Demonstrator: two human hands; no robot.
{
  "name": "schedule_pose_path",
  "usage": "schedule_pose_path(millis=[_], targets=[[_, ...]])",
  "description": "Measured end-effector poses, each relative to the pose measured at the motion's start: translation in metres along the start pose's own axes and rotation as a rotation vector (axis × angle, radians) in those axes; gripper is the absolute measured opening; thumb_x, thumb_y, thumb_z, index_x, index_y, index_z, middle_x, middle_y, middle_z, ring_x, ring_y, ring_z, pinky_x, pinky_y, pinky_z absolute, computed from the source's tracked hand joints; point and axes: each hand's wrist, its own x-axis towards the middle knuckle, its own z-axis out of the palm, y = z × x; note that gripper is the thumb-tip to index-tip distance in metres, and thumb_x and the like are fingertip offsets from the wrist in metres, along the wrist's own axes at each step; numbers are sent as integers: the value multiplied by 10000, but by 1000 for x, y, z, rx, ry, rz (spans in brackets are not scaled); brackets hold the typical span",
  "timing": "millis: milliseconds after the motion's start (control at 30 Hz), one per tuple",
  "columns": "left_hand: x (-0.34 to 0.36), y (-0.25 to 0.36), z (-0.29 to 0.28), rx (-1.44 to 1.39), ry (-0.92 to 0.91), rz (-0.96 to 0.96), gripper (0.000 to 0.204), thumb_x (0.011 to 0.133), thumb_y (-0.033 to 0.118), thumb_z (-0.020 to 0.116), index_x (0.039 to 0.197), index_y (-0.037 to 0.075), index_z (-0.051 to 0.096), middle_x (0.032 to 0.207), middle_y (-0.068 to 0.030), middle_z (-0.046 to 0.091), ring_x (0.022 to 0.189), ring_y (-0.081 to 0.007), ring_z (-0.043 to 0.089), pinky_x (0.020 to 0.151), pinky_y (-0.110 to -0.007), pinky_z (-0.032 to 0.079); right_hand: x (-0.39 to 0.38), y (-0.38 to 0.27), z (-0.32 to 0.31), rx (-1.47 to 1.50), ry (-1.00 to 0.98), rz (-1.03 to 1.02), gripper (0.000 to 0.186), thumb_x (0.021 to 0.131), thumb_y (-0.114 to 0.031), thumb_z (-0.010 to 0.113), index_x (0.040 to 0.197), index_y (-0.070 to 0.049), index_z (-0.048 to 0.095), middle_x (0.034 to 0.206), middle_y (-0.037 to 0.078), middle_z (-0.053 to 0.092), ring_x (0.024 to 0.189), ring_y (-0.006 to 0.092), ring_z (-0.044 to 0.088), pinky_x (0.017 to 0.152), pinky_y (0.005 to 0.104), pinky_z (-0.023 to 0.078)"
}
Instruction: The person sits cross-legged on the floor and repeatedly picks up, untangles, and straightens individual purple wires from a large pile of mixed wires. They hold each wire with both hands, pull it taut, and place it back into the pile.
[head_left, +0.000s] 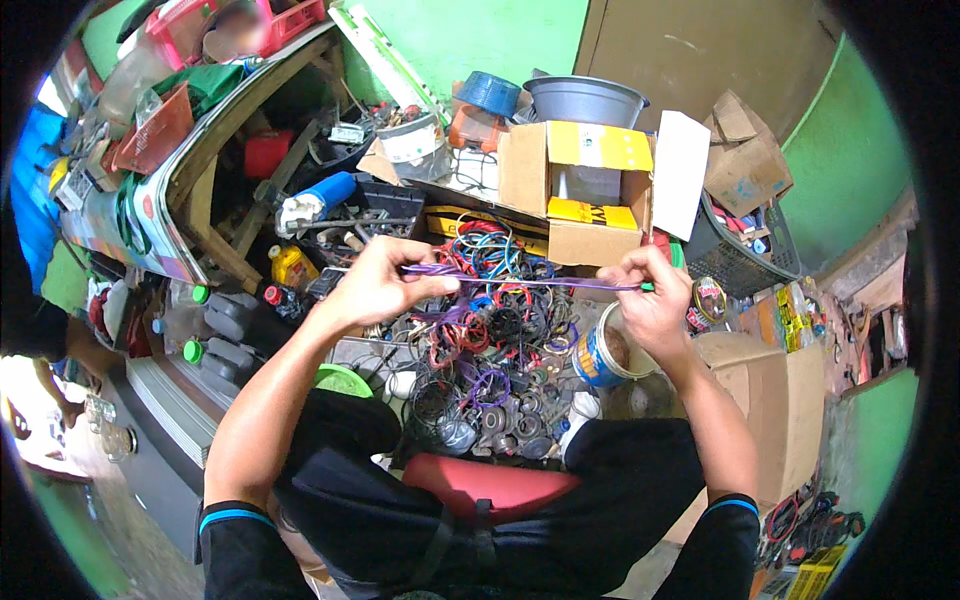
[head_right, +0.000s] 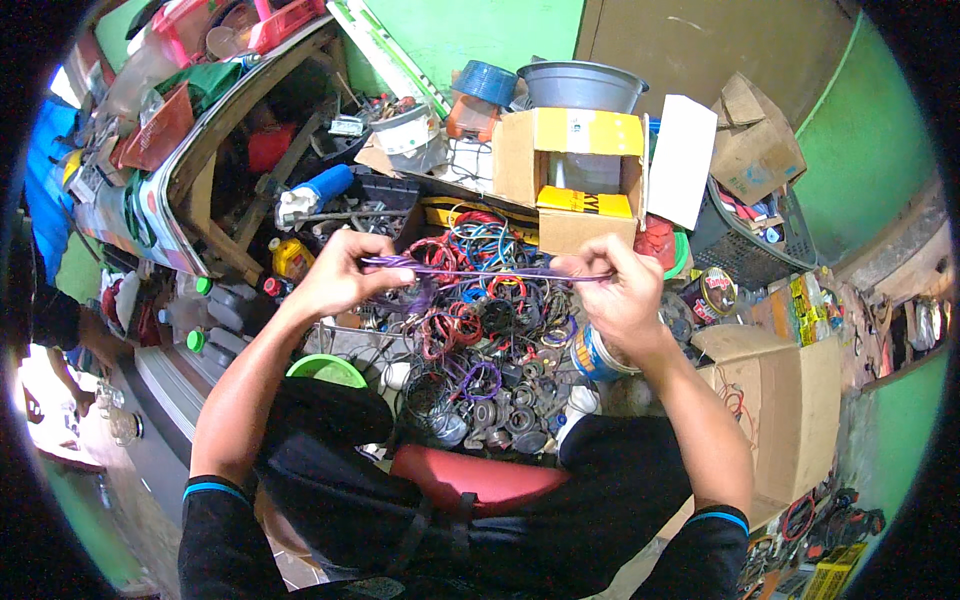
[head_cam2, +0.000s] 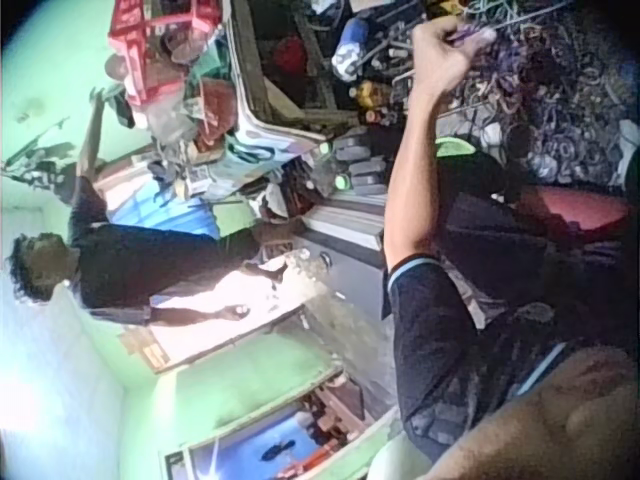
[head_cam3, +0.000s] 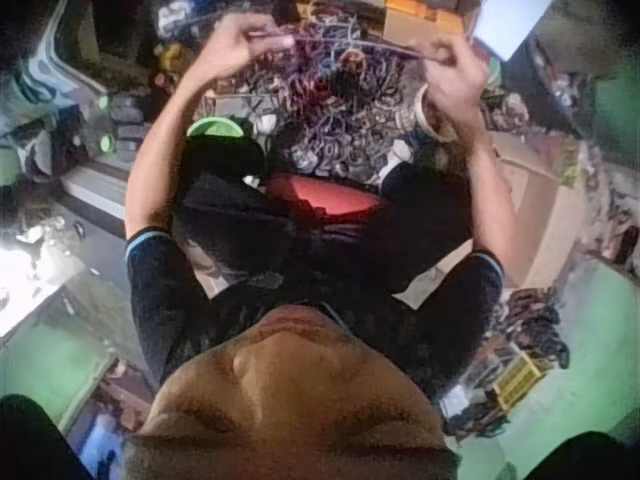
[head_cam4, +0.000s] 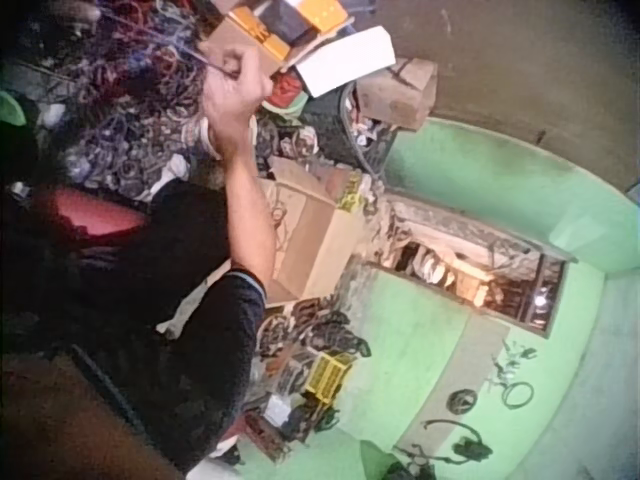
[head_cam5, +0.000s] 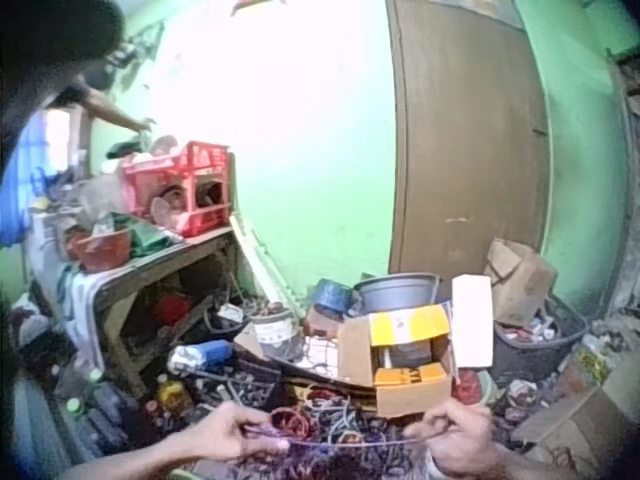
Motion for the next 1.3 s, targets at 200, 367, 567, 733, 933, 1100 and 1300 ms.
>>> schedule_pose_path(millis=[200,367,567,733,933,1100,1300], targets=[[-8,-8,-3,-65,-34,38,335,763,93,728,577,55,452,542,75,347,541,-29,312,484,-241,242,17,-17,6,1265,344,787,346,968,-401,439,865,-72,464,490,-11,357,435,135,468,487,311,463],[0,-19,-14,238,97,199,243,657,-41,645,607,29,417,548,-13,379,514,-91,348,479,-268,280,1,10,-14,561,165,345,350,931,-339,543,775,-26,521,484,28,429,406,136,450,448,293,396],[3,-28,-22,434,241,384,169,620,-117,547,734,-12,480,652,-115,443,562,-229,457,525,-317,364,0,21,-28,367,571,309,288,902,-286,598,760,-46,525,570,31,490,510,139,506,502,290,435],[3,-33,-22,257,397,161,143,642,-97,550,687,3,459,621,-28,450,580,-105,427,522,-259,343,9,16,-33,1566,202,775,443,972,-468,374,823,-67,486,482,-29,346,360,82,308,366,243,301],[7,-40,-32,-144,524,85,234,770,-22,645,660,54,453,591,65,398,544,-20,349,476,-199,274,-4,47,-52,-333,431,35,286,918,-185,593,697,-6,563,571,-7,509,497,57,398,463,247,334],[10,-44,-36,176,656,209,212,787,-28,607,674,58,450,590,71,379,546,-15,332,471,-204,264,8,33,-51,971,685,667,310,941,-372,514,843,-78,519,538,-34,402,406,53,310,403,208,272],[7,-48,-48,-827,512,-82,164,749,-56,452,794,99,424,612,11,409,414,-75,325,377,-223,280,-5,30,-58,916,208,498,445,952,-487,426,839,-65,509,476,-36,353,380,80,302,390,215,255]])
